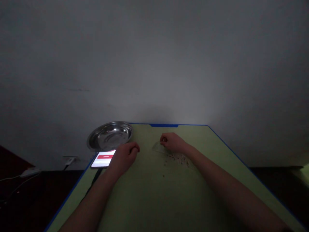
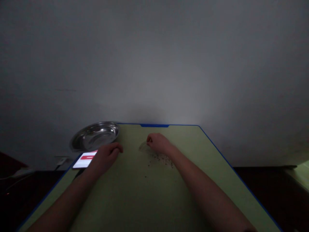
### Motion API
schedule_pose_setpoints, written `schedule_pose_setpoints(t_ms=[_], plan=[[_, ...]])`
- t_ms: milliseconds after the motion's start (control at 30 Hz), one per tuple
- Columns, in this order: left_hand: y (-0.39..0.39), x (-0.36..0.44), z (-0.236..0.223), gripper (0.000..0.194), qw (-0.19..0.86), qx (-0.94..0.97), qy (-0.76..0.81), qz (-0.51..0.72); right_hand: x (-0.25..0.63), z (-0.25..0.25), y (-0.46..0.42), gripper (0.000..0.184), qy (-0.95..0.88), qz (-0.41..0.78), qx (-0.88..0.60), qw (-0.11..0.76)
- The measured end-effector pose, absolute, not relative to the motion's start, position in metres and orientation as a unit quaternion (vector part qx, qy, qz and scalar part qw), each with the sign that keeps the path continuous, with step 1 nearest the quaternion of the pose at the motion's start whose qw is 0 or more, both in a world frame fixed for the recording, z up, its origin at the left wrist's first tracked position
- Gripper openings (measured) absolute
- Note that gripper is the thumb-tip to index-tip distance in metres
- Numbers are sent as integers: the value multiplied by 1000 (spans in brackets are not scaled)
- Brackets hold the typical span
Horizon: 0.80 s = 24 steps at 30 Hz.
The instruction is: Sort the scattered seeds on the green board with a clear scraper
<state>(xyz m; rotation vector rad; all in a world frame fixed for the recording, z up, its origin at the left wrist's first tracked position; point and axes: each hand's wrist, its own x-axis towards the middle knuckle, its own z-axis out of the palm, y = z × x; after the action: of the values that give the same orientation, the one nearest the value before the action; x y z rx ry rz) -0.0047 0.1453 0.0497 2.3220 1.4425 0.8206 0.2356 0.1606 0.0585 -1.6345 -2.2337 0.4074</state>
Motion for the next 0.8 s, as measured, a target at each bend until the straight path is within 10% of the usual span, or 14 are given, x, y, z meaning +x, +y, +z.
schedule_pose_setpoints(t_ms=[800], plan=[[140, 3, 50, 27, 163, 804, 508, 264, 260, 76, 34, 14, -781, 215, -563, 164]])
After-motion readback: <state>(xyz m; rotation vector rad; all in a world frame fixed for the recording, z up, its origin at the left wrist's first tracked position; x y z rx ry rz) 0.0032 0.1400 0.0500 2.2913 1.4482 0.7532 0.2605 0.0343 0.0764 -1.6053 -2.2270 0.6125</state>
